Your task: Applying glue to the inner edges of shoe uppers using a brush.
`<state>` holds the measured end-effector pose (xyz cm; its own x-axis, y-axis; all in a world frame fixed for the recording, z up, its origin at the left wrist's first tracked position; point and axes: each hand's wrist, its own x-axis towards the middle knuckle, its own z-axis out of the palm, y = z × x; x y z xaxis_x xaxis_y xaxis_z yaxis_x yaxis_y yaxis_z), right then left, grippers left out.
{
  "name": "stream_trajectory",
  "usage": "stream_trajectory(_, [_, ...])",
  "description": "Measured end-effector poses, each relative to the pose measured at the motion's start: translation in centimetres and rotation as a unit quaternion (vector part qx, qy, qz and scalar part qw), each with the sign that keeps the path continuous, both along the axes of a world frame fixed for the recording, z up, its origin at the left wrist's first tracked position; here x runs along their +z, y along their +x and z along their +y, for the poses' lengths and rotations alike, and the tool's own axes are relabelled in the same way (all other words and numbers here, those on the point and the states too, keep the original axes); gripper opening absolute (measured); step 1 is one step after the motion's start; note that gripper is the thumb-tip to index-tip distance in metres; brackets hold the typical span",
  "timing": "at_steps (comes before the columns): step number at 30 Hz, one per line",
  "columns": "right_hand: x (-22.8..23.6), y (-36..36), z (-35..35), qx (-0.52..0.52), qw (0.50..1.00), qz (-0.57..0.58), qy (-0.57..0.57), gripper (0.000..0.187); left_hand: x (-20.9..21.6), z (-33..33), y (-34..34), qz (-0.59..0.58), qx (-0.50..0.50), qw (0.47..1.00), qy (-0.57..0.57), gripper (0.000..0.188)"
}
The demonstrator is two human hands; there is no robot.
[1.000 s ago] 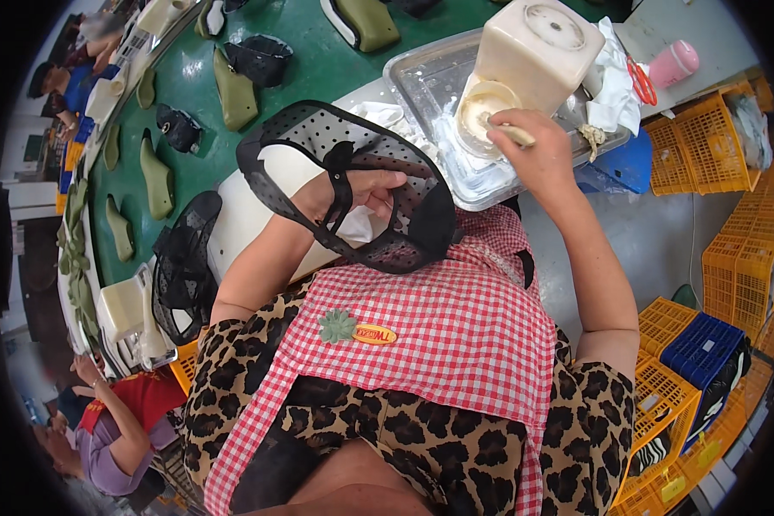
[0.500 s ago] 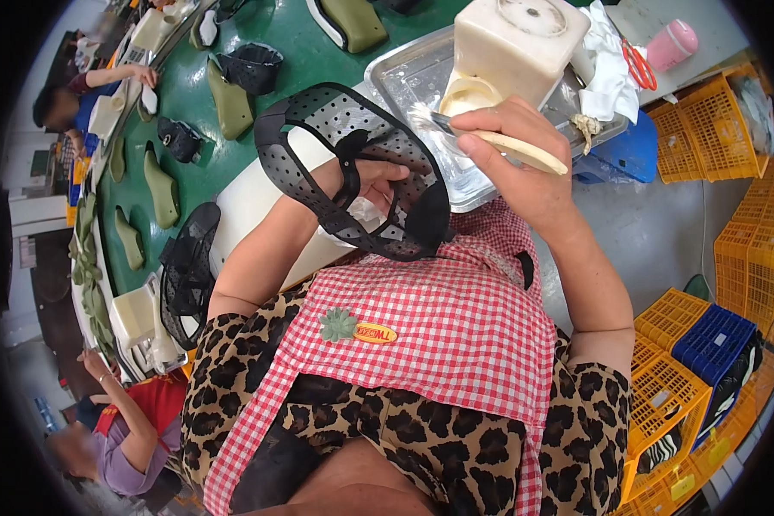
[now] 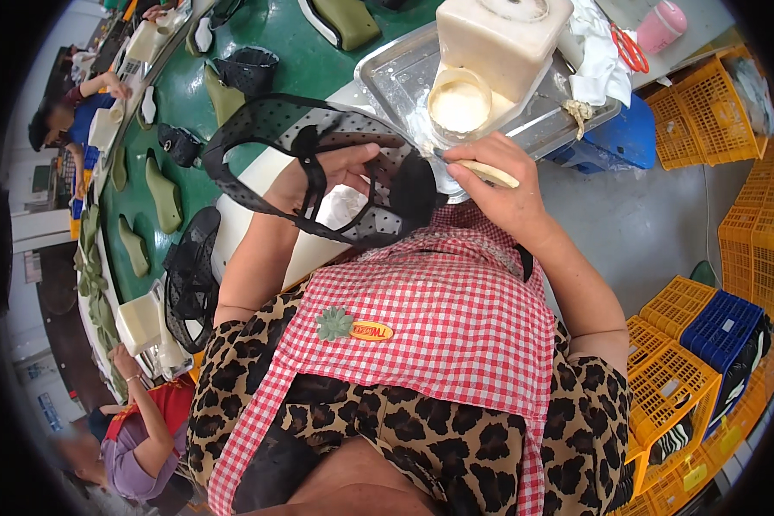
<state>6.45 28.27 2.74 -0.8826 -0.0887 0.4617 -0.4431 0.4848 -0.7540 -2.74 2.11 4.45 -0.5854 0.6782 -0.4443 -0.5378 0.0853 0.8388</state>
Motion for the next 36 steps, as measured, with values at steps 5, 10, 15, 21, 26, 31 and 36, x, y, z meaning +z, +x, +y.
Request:
stream_trajectory(5, [-1.4,1.3,0.4,-0.026,0.998,-0.049,-0.029,0.016,0.3,-1.3,0.0,0.067,0.006,0.995,0.072,0.042])
stream_trajectory(10, [1.6,0.8,0.2,-0.062,0.998,0.013,-0.024,0.016,0.8,-0.6,0.8,0.103,0.043,0.991,0.067,0.04])
stream_trajectory(15, [2.6,-0.3,-0.8,-0.037,0.996,0.082,0.0,0.018,1.5,0.2,1.7,0.156,0.054,0.985,0.054,0.04])
stream_trajectory(21, [-1.5,1.2,0.2,-0.07,0.997,0.032,-0.023,0.017,1.1,-0.4,1.0,0.18,0.067,0.977,0.088,0.045])
stream_trajectory(26, [0.0,1.8,0.5,-0.118,0.993,0.009,-0.02,0.016,0.0,-0.1,0.3,0.176,0.091,0.97,0.138,0.045])
stream_trajectory(31, [1.6,0.4,-0.2,-0.094,0.993,0.069,-0.001,0.017,-1.2,0.9,-0.6,0.174,0.076,0.971,0.142,0.044])
stream_trajectory(36, [-0.8,-0.4,0.1,-0.1,0.993,0.055,-0.015,0.017,-1.5,0.8,-0.6,0.165,0.102,0.966,0.172,0.042])
